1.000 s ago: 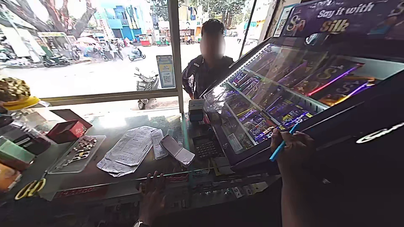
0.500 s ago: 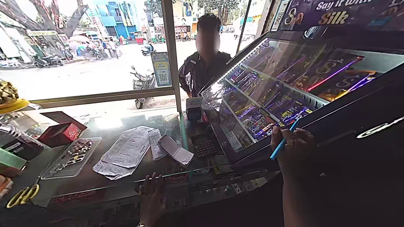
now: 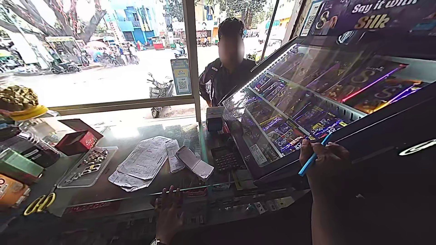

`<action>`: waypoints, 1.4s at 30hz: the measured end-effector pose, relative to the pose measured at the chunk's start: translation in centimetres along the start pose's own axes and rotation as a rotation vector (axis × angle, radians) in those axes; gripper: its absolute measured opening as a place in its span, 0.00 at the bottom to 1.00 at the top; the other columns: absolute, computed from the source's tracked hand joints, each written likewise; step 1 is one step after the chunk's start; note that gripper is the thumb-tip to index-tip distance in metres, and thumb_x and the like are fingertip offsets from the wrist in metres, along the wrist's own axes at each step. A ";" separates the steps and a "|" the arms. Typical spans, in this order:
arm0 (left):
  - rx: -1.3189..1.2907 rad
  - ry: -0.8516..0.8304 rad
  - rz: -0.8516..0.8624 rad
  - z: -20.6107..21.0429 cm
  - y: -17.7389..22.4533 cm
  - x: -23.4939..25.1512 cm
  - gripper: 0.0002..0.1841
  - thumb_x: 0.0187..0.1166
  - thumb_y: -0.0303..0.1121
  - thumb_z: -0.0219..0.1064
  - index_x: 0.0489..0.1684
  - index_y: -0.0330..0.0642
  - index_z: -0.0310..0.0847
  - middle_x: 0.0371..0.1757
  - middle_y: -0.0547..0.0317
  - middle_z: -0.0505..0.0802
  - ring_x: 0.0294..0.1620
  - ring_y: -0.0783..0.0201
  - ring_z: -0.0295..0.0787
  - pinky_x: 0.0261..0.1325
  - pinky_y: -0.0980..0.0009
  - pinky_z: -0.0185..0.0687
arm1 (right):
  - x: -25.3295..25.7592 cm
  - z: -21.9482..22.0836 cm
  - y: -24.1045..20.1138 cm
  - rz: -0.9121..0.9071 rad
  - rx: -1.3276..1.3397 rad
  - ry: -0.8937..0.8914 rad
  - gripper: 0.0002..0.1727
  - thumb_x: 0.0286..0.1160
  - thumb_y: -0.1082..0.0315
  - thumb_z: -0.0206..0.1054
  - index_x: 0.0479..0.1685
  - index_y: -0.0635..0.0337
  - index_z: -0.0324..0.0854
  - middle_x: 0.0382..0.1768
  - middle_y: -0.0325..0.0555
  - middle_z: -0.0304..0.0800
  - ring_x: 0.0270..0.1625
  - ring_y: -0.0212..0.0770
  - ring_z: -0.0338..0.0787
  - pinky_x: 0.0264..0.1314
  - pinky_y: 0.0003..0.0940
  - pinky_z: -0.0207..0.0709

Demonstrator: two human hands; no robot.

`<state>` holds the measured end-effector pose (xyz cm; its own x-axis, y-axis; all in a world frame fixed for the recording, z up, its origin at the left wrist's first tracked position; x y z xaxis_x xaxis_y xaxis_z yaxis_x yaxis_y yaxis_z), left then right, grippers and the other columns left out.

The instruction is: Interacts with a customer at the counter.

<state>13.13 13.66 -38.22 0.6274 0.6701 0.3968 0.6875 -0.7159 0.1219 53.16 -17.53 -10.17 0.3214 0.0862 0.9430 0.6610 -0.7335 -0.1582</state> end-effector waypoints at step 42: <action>-0.004 0.056 0.007 0.1 0.1 0.0 0.56 0.49 0.58 0.78 0.92 0.60 0.60 0.94 0.59 0.61 0.96 0.44 0.41 0.87 0.31 0.33 | -0.1 0.5 0.4 -0.036 -0.013 0.062 0.32 0.85 0.47 0.55 0.19 0.63 0.87 0.23 0.57 0.91 0.46 0.61 0.93 0.62 0.52 0.75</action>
<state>13.27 13.57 -38.34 0.6110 0.6528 0.4477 0.6816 -0.7215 0.1219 53.70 -17.48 -10.41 0.2543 0.0709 0.9645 0.6624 -0.7395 -0.1203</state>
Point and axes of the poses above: each hand's wrist, its own x-axis towards the middle knuckle, its own z-axis out of the palm, y = z × x, the point moved 5 cm from there along x, towards the middle knuckle
